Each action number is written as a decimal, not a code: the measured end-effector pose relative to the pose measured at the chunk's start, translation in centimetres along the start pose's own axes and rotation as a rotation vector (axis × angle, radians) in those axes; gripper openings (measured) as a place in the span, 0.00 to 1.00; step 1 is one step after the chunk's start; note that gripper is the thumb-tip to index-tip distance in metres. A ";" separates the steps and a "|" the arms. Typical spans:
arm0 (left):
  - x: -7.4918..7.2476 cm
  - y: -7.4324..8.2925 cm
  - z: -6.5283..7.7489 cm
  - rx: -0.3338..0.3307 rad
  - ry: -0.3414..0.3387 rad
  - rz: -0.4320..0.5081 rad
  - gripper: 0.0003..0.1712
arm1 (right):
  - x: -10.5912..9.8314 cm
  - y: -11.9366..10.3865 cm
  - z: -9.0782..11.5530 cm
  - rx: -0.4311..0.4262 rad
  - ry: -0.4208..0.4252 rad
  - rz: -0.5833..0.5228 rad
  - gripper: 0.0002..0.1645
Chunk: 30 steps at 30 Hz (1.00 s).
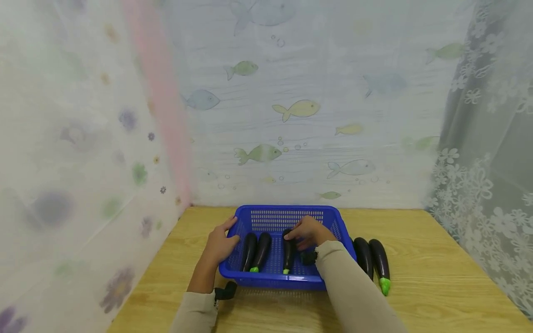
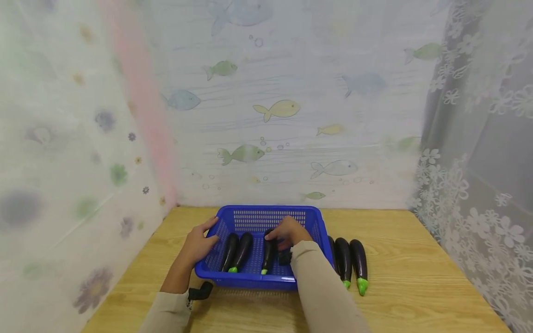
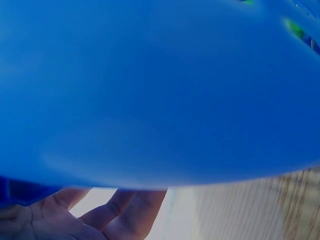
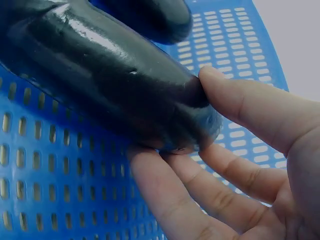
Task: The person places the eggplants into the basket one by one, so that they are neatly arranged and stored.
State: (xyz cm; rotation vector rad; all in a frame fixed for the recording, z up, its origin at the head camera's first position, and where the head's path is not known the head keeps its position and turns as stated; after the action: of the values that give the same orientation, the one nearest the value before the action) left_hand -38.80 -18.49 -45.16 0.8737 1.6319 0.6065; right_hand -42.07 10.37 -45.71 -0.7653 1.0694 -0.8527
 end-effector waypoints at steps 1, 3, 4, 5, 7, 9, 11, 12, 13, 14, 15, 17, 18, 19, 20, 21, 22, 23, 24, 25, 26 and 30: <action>0.0 -0.1 0.0 -0.001 -0.001 -0.001 0.39 | 0.2 0.0 -0.1 0.002 -0.003 -0.002 0.31; -0.1 -0.2 0.1 -0.006 0.003 -0.006 0.39 | 0.6 -0.1 -0.1 0.003 -0.005 -0.009 0.31; -0.1 -0.3 0.2 -0.007 0.005 -0.005 0.39 | 0.8 -0.2 -0.1 0.003 -0.006 -0.007 0.30; -0.1 -0.3 0.2 -0.007 0.005 -0.007 0.39 | 1.0 -0.2 -0.1 0.004 -0.007 -0.004 0.30; -0.1 -0.3 0.3 -0.005 0.006 -0.009 0.39 | 1.2 -0.3 0.0 0.007 -0.006 0.006 0.28; -0.1 -0.2 0.3 0.000 0.007 -0.008 0.39 | 1.4 -0.4 0.0 0.009 -0.001 0.018 0.26; -0.1 -0.1 0.3 0.005 0.006 -0.007 0.39 | 1.6 -0.5 0.1 0.009 -0.001 0.025 0.25; 0.0 0.0 0.2 0.007 0.007 -0.005 0.39 | 1.6 -0.6 0.2 0.008 -0.001 0.025 0.24; 0.0 0.0 0.2 0.009 0.007 -0.006 0.39 | 1.7 -0.7 0.3 0.005 -0.003 0.027 0.23; 0.1 0.1 0.2 0.010 0.007 -0.005 0.39 | 1.7 -0.7 0.3 0.005 -0.003 0.028 0.22; 0.2 0.1 0.1 0.012 0.006 -0.003 0.39 | 1.8 -0.8 0.5 0.004 -0.004 0.030 0.21; 0.2 0.1 0.1 0.012 0.004 -0.003 0.39 | 2.0 -0.9 0.6 0.003 -0.004 0.029 0.19; 0.2 0.1 0.1 0.011 0.005 -0.003 0.39 | 2.1 -1.0 0.6 0.004 -0.001 0.025 0.19; 0.2 0.1 0.1 0.012 0.004 -0.004 0.39 | 2.1 -1.0 0.6 0.002 0.000 0.022 0.18; 0.2 0.1 0.1 0.011 0.004 -0.003 0.39 | 2.2 -1.1 0.6 0.000 0.001 0.017 0.18; 0.2 0.1 0.1 0.009 0.004 -0.002 0.39 | 2.3 -1.2 0.7 -0.005 0.004 0.015 0.17; 0.2 0.1 0.1 0.008 0.004 -0.003 0.39 | 2.3 -1.3 0.6 -0.007 0.007 0.012 0.17; 0.2 0.1 0.1 0.007 0.005 -0.003 0.39 | 2.4 -1.3 0.6 -0.010 0.008 0.008 0.18; 0.1 0.2 0.1 0.006 0.003 -0.002 0.39 | 2.5 -1.4 0.6 -0.013 0.010 0.009 0.18; 0.1 0.2 0.1 0.005 0.003 -0.001 0.39 | 2.5 -1.5 0.6 -0.015 0.011 0.009 0.18; 0.1 0.3 0.1 0.005 0.002 0.000 0.39 | 2.6 -1.6 0.6 -0.014 0.014 0.014 0.18; 0.1 0.3 0.2 0.004 0.001 -0.002 0.39 | 2.7 -1.7 0.5 -0.007 0.022 0.031 0.20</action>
State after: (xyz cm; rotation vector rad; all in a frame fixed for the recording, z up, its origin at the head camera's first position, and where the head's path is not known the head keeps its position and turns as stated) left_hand -38.58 -18.23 -45.01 0.8748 1.6354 0.6023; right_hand -41.26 7.29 -45.22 -0.7447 1.1019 -0.8329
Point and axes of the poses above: each hand's wrist, its own z-axis away from the middle knuckle, its own x-axis out of the palm, y = z × x, the point moved 5 cm from there along -z, towards the middle knuckle, and after that the axes turned 2 degrees about x, right-handed, at the moved point
